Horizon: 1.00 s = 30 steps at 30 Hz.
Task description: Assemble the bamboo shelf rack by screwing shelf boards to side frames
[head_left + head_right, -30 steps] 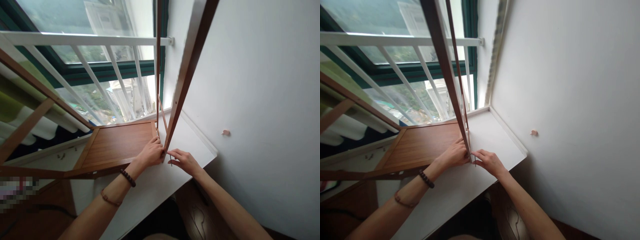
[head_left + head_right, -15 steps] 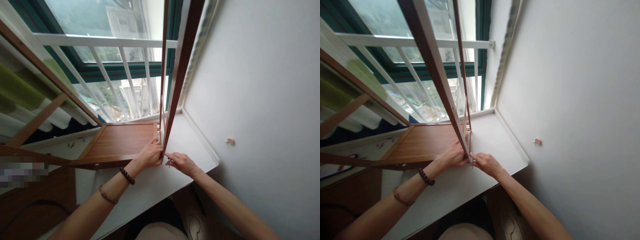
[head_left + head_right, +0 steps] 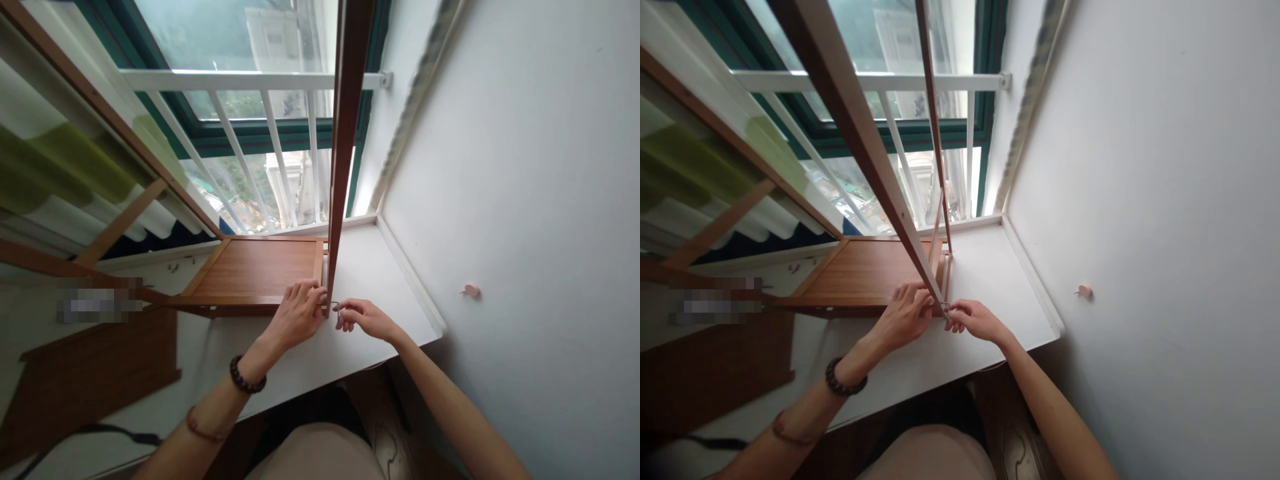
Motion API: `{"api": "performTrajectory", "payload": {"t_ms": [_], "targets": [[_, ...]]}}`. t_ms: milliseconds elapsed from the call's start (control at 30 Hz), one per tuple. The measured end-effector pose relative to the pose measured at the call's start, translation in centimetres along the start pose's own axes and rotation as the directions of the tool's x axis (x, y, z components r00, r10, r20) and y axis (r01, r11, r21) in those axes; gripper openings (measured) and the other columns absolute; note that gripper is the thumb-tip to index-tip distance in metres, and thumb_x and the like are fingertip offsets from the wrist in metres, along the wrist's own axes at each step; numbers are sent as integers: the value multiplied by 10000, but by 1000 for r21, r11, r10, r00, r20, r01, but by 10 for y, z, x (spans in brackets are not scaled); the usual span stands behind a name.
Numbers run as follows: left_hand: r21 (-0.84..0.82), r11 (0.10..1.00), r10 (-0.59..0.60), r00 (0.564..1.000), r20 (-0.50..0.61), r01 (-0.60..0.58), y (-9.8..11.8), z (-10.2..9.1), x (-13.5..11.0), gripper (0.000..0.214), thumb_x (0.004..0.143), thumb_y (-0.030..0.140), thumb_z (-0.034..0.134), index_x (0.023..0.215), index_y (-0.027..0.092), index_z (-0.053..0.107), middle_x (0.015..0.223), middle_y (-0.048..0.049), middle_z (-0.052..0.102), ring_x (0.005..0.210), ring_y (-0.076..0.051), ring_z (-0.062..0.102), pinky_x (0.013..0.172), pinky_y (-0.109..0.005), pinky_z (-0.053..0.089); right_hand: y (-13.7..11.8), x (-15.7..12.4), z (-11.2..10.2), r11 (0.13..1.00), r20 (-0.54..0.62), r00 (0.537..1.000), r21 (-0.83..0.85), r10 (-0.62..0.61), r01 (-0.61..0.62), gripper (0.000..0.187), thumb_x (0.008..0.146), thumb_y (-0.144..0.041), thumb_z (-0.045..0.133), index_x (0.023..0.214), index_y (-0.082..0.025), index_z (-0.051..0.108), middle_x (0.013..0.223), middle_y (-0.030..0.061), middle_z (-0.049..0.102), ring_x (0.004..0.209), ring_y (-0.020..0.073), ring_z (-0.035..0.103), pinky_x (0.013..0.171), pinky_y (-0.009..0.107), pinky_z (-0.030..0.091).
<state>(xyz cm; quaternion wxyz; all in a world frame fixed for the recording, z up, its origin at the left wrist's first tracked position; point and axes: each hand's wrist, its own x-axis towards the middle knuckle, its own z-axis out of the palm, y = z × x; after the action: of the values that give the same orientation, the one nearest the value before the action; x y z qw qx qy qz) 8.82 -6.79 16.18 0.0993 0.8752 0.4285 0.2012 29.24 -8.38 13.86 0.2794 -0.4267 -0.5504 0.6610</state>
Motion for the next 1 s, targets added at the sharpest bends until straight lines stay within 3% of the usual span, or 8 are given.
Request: {"api": "performTrajectory", "payload": {"t_ms": [100,167,233,400,500,600,667,1000], "targets": [[-242,949,-230,969,-91,203,7,11,-33,256,787,163,464,1020,175,569,1023,-117,556,1020,-268,466,928,-441,338,1,7,8,986,-50,995,145,89,-81,380,861,-451,425,774,-118,587,576,20,603,456,79,496,438,206,372],[-515,797,-362,932,9,315,10,22,-48,170,782,202,496,900,193,617,928,-92,595,980,-267,493,946,-451,322,3,11,15,960,-41,989,252,140,-125,395,842,-489,447,738,-127,566,539,-4,562,403,67,455,390,198,322],[-636,676,-423,903,79,372,10,34,-53,174,783,261,515,890,194,634,916,-84,627,958,-264,529,940,-449,340,6,13,20,914,-16,981,365,196,-176,383,835,-488,461,718,-134,548,536,-18,543,372,57,432,367,192,295],[-778,459,-525,837,151,428,10,57,-34,513,900,407,232,1153,108,563,1167,-120,616,1142,-262,513,967,-427,371,2,12,23,802,40,913,464,406,-377,468,863,-514,379,648,-127,529,499,21,579,285,50,378,292,183,150],[-786,368,-571,788,230,497,11,65,-16,647,886,503,172,1090,82,618,1057,-123,676,1095,-277,556,966,-410,381,-3,12,22,787,44,881,430,471,-442,499,876,-518,341,646,-120,535,509,56,618,265,56,388,282,178,129],[-745,322,-611,729,308,585,12,68,-3,670,853,565,194,1005,118,669,899,-102,718,1019,-292,599,943,-414,396,-6,12,22,781,52,860,393,508,-485,523,894,-503,298,624,-120,531,478,67,612,265,65,413,287,166,156],[-724,318,-620,713,329,611,14,69,4,689,850,569,157,974,136,678,852,-88,720,997,-279,609,929,-400,408,-8,12,23,779,55,857,390,513,-491,536,905,-496,280,608,-121,523,447,64,596,259,61,405,290,161,173],[-688,376,-604,727,326,621,20,66,11,716,856,524,49,947,137,645,824,-70,705,914,-221,623,872,-336,449,-21,17,26,715,34,810,450,585,-535,435,919,-410,288,582,-172,427,313,-57,403,241,44,325,297,137,251]]}}
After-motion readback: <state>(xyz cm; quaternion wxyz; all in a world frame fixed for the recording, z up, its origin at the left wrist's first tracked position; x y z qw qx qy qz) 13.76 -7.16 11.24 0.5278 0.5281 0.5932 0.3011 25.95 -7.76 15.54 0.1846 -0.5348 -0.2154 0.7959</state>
